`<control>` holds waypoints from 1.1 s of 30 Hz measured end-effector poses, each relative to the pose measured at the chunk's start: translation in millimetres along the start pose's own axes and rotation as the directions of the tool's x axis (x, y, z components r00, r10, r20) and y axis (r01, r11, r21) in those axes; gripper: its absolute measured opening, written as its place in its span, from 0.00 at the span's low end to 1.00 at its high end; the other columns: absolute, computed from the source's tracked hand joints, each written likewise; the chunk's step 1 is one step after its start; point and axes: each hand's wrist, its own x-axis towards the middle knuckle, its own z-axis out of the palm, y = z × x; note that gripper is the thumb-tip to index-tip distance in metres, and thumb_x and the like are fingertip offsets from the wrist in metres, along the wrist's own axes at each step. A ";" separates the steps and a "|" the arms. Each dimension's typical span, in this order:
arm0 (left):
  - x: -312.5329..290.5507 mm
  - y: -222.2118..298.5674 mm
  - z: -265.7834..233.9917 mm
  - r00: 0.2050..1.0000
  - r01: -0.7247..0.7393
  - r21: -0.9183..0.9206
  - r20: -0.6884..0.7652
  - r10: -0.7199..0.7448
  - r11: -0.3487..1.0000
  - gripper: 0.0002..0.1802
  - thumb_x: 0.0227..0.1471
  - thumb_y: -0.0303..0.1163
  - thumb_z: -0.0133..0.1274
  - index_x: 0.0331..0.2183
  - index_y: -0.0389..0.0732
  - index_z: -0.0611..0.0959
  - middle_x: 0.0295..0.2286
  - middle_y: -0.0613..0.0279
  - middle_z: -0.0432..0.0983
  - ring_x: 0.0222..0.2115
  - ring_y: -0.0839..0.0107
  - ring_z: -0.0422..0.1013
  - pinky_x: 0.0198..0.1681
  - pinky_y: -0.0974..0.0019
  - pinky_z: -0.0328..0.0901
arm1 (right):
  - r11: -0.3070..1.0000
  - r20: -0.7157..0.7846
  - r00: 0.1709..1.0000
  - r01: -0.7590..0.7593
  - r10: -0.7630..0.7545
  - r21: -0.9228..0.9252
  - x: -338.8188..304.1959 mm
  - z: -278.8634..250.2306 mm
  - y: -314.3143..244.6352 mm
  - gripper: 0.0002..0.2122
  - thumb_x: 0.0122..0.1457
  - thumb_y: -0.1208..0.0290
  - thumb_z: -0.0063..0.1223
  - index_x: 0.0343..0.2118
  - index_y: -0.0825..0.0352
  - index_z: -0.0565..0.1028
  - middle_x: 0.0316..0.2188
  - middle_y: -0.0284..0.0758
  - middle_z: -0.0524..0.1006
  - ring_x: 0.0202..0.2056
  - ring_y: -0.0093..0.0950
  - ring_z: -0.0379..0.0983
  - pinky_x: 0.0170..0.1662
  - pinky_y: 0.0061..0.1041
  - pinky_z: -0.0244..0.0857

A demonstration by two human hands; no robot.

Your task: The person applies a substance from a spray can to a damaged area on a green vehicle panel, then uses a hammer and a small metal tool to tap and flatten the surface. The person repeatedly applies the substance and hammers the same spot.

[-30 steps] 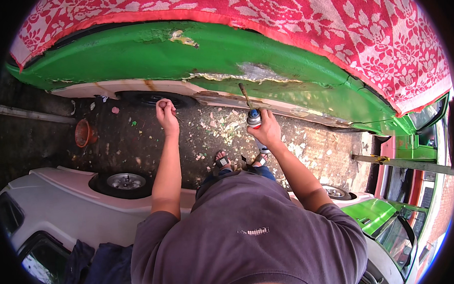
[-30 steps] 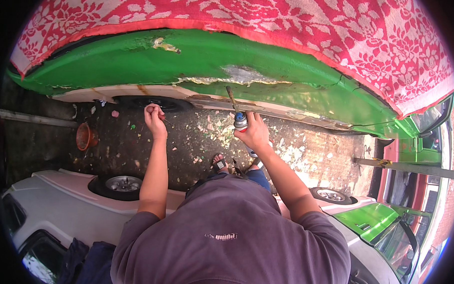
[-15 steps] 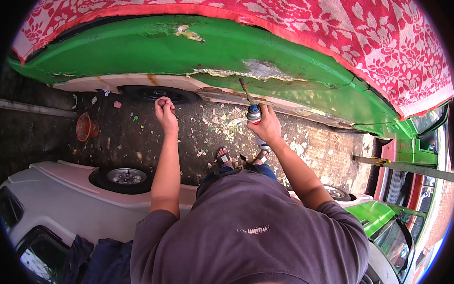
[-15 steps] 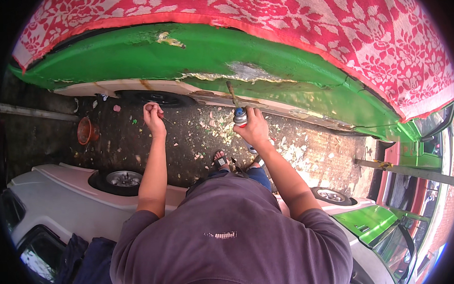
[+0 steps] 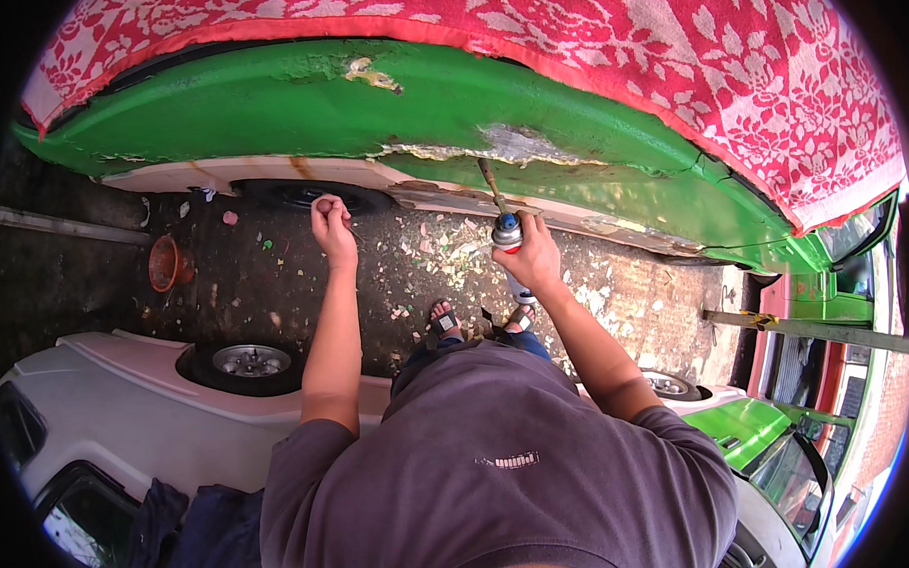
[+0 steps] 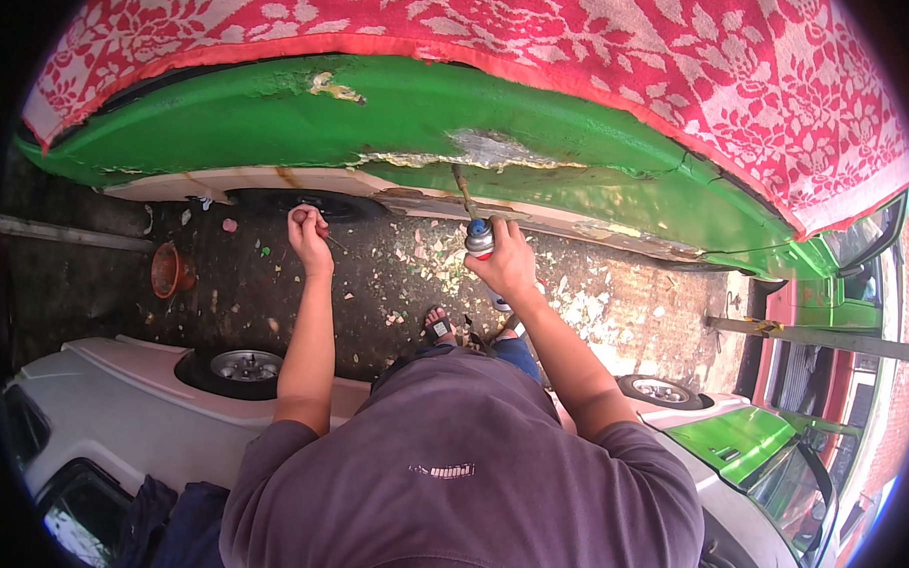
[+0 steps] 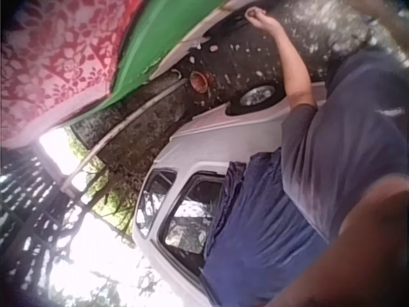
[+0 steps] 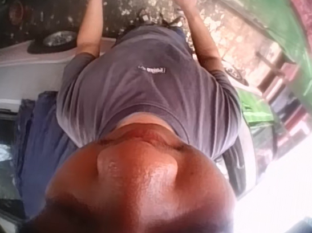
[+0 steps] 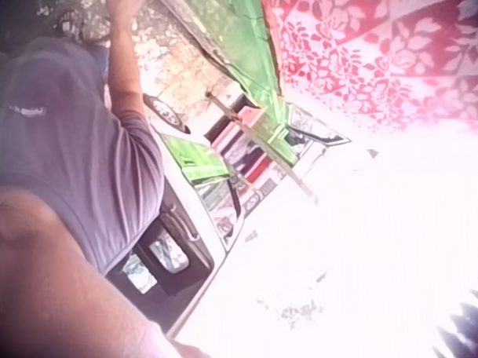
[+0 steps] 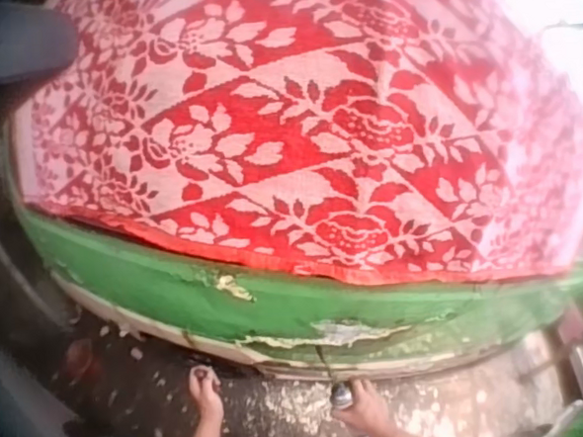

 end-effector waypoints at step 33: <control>-1.2 0.9 6.4 1.000 0.000 0.014 -0.007 0.000 1.000 0.02 0.56 0.26 0.48 0.31 0.42 0.72 0.23 0.72 0.65 0.22 0.83 0.60 0.23 0.79 0.54 | 1.000 -0.038 0.999 0.020 -0.020 -0.004 -2.7 -0.9 5.9 0.32 0.38 0.58 0.64 0.48 0.66 0.68 0.38 0.44 0.71 0.41 0.46 0.72 0.42 0.42 0.68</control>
